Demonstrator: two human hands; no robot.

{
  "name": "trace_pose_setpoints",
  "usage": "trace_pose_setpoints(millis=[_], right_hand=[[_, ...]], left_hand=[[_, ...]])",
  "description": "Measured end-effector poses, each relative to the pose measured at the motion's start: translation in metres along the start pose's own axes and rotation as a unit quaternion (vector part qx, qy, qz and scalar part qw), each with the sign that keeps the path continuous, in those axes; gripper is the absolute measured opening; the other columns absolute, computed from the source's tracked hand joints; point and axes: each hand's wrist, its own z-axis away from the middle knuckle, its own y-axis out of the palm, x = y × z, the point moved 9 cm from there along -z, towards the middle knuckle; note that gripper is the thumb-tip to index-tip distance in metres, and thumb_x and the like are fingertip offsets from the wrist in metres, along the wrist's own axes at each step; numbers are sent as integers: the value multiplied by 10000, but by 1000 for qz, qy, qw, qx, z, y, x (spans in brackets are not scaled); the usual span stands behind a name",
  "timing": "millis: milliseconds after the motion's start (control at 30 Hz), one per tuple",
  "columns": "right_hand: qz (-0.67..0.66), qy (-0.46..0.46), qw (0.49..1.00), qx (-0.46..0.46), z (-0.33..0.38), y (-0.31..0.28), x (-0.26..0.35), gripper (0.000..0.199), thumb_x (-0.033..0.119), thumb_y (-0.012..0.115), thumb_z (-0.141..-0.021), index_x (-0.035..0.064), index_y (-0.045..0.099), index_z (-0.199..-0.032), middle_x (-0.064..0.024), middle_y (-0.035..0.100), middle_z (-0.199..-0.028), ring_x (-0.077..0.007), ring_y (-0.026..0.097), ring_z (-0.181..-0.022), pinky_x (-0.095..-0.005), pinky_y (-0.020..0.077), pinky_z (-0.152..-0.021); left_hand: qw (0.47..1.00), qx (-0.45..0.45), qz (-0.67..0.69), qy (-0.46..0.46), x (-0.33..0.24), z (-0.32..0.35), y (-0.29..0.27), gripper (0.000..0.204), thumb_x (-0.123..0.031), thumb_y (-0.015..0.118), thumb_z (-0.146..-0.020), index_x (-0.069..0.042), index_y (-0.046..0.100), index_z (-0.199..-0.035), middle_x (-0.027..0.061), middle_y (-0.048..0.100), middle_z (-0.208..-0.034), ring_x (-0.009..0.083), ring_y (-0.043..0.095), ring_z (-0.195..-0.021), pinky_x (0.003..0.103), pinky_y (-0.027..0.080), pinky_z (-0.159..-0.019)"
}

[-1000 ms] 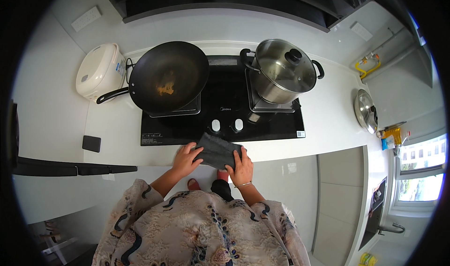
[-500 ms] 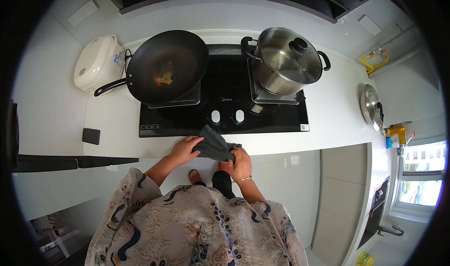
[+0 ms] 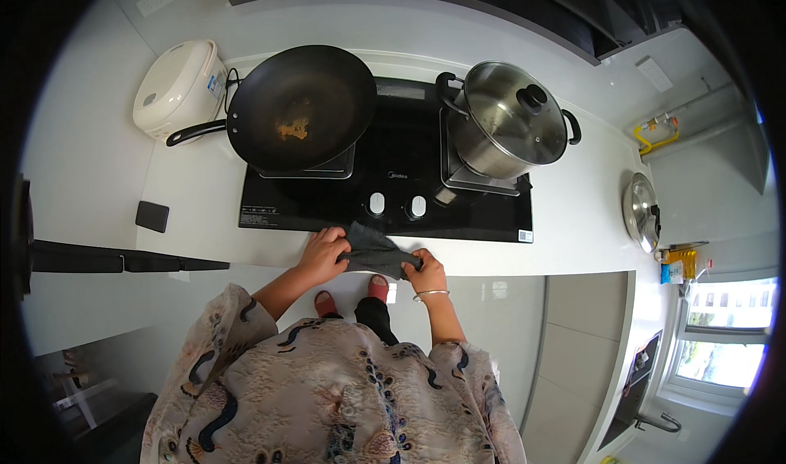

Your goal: The person wipes the kitchen countertop and stovetop with a dark cloth. They move a metal bowl and a pot to clean underneath them, then wipe the burner grate and surrounding stovetop area.

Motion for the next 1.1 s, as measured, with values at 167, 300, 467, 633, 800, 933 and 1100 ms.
trace_pose_setpoints(millis=[167, 300, 467, 633, 800, 933, 1100], right_hand=[[-40, 19, 997, 56, -11, -1, -15, 268, 184, 748, -739, 10, 652, -919, -128, 670, -735, -211, 651, -638, -320, 516, -628], [-54, 6, 995, 83, -8, 1, -9, 256, 178, 733, -755, 8, 649, -929, -137, 672, -742, -233, 658, -654, -331, 519, -635], [-18, -51, 997, 55, 6, -19, 29, 263, 147, 710, -770, 4, 630, -976, -190, 670, -834, -373, 650, -778, -392, 522, -708], [16, -213, 968, -133, -9, -75, 96, 259, 61, 689, -760, -12, 615, -997, -202, 634, -954, -387, 615, -881, -404, 501, -777], [90, -271, 936, -205, -83, -83, 126, 267, 78, 655, -793, 14, 623, -1050, -182, 645, -1029, -365, 601, -983, -408, 487, -860], [139, -272, 943, -130, -123, -56, 112, 250, 122, 642, -818, 42, 664, -1053, -171, 642, -1127, -336, 596, -1042, -401, 477, -918], [119, -167, 977, 54, -171, -11, 96, 364, 358, 462, -943, 164, 631, -1201, -94, 552, -1316, -332, 500, -1211, -406, 380, -1041]], left_hand=[[995, -77, 14, 62, -14, 9, -3, 245, -126, 665, -700, -76, 582, -926, 101, 587, -1139, 287, 556, -1071, 423, 438, -853], [989, -30, 133, -60, 13, 4, 11, 244, -100, 640, -752, -76, 563, -982, 118, 641, -1029, 318, 609, -941, 397, 485, -767], [972, -141, 187, -25, 2, -7, -23, 225, -29, 600, -796, -62, 564, -1016, 123, 617, -1070, 333, 610, -955, 386, 511, -745], [949, -232, 215, -10, -17, -41, -76, 238, -9, 599, -798, -40, 583, -1033, 141, 561, -1180, 334, 605, -982, 366, 518, -774], [949, -273, 151, -41, -9, -89, -89, 303, -47, 604, -819, -45, 596, -1123, 148, 545, -1243, 339, 592, -1026, 376, 509, -835], [980, -184, -34, -69, -2, -101, -49, 341, -62, 540, -854, -51, 590, -1191, 148, 532, -1306, 334, 529, -1154, 426, 431, -972], [978, -141, 148, -32, 16, -149, -20, 404, -175, 475, -929, -72, 510, -1318, 145, 466, -1396, 313, 407, -1311, 419, 353, -1061]])
